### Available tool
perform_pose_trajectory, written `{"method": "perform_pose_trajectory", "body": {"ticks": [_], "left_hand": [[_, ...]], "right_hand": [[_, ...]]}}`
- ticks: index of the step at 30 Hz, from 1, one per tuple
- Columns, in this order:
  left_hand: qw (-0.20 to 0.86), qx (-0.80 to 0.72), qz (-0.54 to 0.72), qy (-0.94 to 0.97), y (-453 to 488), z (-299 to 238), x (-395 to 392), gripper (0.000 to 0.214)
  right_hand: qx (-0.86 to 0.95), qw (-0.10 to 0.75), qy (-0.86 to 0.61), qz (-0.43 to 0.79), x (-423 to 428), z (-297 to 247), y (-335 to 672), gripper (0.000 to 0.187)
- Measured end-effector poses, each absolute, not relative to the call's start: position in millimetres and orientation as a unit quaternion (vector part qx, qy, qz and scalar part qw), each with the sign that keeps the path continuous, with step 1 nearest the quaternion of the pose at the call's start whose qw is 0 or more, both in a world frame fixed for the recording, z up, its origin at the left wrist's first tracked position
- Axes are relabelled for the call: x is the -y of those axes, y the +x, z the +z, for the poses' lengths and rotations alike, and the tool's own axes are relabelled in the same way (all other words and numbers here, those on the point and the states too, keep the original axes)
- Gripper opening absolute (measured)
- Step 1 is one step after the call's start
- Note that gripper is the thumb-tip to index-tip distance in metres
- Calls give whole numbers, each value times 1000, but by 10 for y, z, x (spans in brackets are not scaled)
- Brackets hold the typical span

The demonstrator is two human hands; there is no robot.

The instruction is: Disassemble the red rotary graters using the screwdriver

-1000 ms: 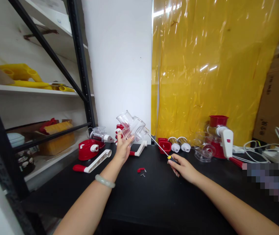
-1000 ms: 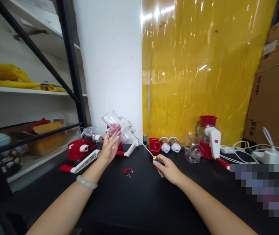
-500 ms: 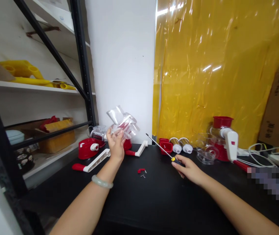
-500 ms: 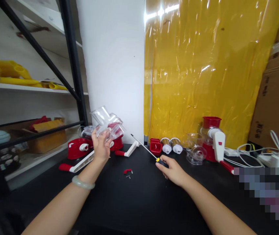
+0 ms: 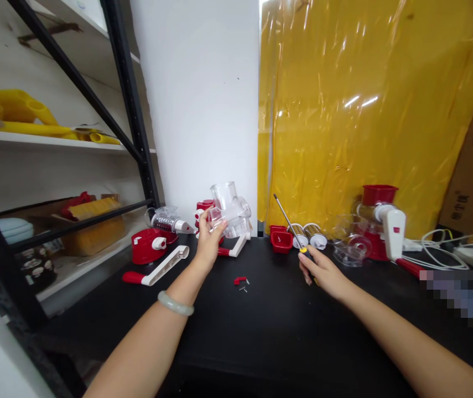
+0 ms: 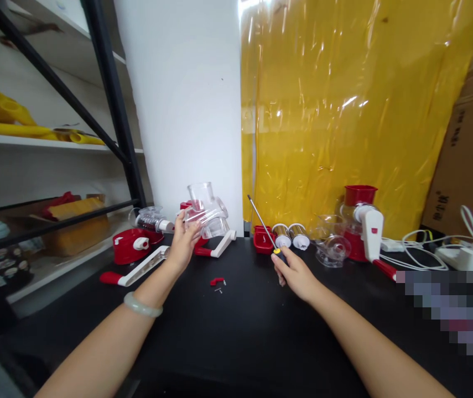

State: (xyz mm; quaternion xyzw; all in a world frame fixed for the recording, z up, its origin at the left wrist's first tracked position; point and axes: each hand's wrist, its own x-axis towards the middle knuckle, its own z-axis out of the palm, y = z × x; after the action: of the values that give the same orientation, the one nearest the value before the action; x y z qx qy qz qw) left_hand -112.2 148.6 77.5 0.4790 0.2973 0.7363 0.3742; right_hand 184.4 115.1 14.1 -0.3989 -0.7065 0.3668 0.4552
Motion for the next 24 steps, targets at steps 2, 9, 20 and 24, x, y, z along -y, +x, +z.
{"method": "perform_pose_trajectory", "body": {"ticks": [2,9,20,24], "left_hand": [[396,-294,739,459,-1102,775,-1477,62],[445,-259,755,406,-1060,792,-1427,56],[469,-219,761,391,-963,800,-1296,54],[465,-216,764,392,-957,778,-1310,54]], "right_hand": [[710,445,-401,370,-1141,134,1836,42],[755,397,-398,338,-1067,106,1777,34],[765,339,-412,360,-983,53,1628,37],[759,350,-410,365,-979,62,1616,37]]}}
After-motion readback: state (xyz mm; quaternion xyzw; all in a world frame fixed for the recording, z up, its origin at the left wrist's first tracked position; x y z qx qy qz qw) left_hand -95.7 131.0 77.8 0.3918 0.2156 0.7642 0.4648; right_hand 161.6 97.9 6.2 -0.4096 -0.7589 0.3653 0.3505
